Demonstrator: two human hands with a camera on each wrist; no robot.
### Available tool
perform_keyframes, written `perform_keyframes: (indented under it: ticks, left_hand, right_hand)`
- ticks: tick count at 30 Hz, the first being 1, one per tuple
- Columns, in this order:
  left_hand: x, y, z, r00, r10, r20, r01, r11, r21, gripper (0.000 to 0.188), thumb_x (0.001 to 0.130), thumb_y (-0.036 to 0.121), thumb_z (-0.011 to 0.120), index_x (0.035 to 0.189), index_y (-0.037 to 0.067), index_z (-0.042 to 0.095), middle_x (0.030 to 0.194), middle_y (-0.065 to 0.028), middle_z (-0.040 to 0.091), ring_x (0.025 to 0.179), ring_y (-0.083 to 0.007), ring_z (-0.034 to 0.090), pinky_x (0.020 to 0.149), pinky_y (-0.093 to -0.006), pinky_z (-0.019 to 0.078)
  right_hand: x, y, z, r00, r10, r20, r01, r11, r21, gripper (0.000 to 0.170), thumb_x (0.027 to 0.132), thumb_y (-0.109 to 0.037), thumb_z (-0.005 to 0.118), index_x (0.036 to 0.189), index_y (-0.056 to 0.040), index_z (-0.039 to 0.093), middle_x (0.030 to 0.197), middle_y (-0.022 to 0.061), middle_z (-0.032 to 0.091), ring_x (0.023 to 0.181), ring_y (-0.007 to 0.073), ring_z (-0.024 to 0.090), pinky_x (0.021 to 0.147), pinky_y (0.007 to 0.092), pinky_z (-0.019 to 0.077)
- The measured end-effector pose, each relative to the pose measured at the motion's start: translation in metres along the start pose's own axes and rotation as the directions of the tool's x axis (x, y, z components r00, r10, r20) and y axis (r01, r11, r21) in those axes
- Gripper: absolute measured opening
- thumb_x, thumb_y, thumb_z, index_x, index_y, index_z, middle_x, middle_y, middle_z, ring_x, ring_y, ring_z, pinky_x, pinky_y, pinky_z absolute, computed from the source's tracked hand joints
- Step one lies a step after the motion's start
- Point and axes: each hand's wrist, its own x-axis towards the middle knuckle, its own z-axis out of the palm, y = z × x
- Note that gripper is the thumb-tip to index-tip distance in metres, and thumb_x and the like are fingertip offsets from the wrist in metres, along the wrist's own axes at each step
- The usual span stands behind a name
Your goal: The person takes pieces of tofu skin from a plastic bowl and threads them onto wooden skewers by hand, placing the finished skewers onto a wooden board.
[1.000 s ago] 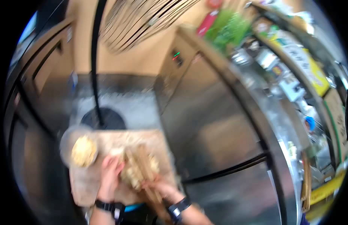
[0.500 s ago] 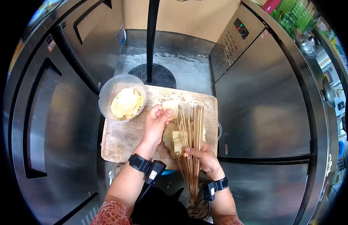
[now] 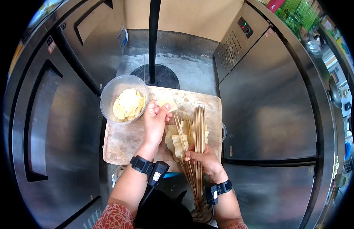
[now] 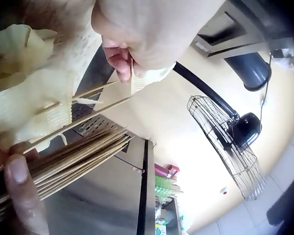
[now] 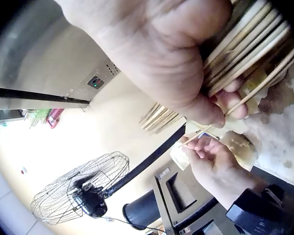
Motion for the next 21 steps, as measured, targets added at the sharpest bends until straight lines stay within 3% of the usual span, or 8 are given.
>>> perform_keyframes:
  ticks: [8,16,19,21]
  left_hand:
    - [-0.0074,0.007,0.0058,0.977,-0.208,0.044,0.208,0.978,-0.016,0.017,0.093,0.015,0.05,0.107,0.006,0.048,0.09,-0.0085,0.065,0.07,-0.008,0.06,0.061,-0.0201,0.0494]
    - [-0.009,0.0115,0.0033,0.967,-0.21,0.143,0.217,0.976,-0.033,0.015,0.092,0.014,0.053,0.104,0.006,0.051,0.086,-0.009,0.065,0.071,-0.0089,0.06,0.062,-0.0199,0.0483]
    - [-0.0082,0.01,0.0022,0.969,-0.192,0.154,0.201,0.979,-0.039,0.014,0.091,0.012,0.055,0.102,0.005,0.052,0.085,-0.0084,0.065,0.071,-0.0087,0.06,0.062,-0.0194,0.0481]
    - [-0.008,0.01,0.0022,0.97,-0.184,0.157,0.192,0.981,-0.036,0.013,0.09,0.011,0.055,0.102,0.005,0.054,0.086,-0.008,0.065,0.072,-0.0088,0.06,0.063,-0.0194,0.0483]
  right_hand:
    - [-0.0003,-0.0023,0.0029,0.999,0.018,-0.032,-0.017,1.0,0.009,0.016,0.079,0.001,0.064,0.093,-0.0017,0.057,0.079,0.0047,0.061,0.069,0.0107,0.058,0.059,0.0206,0.0443]
    - [0.0009,0.0007,0.0003,0.998,0.047,-0.045,-0.047,0.999,0.009,0.015,0.078,0.001,0.065,0.091,-0.0031,0.06,0.08,0.0034,0.062,0.069,0.0094,0.057,0.061,0.0209,0.0453]
    - [-0.0004,-0.0007,0.0061,0.99,0.046,-0.135,-0.049,0.999,-0.022,0.011,0.077,-0.001,0.067,0.085,-0.0019,0.061,0.071,0.0029,0.062,0.058,0.009,0.055,0.056,0.0192,0.0446]
    - [0.0014,0.0036,0.0003,0.994,0.049,-0.094,-0.05,0.999,-0.017,0.014,0.077,-0.001,0.067,0.09,-0.0029,0.061,0.077,0.0037,0.064,0.064,0.0094,0.058,0.057,0.0199,0.0447]
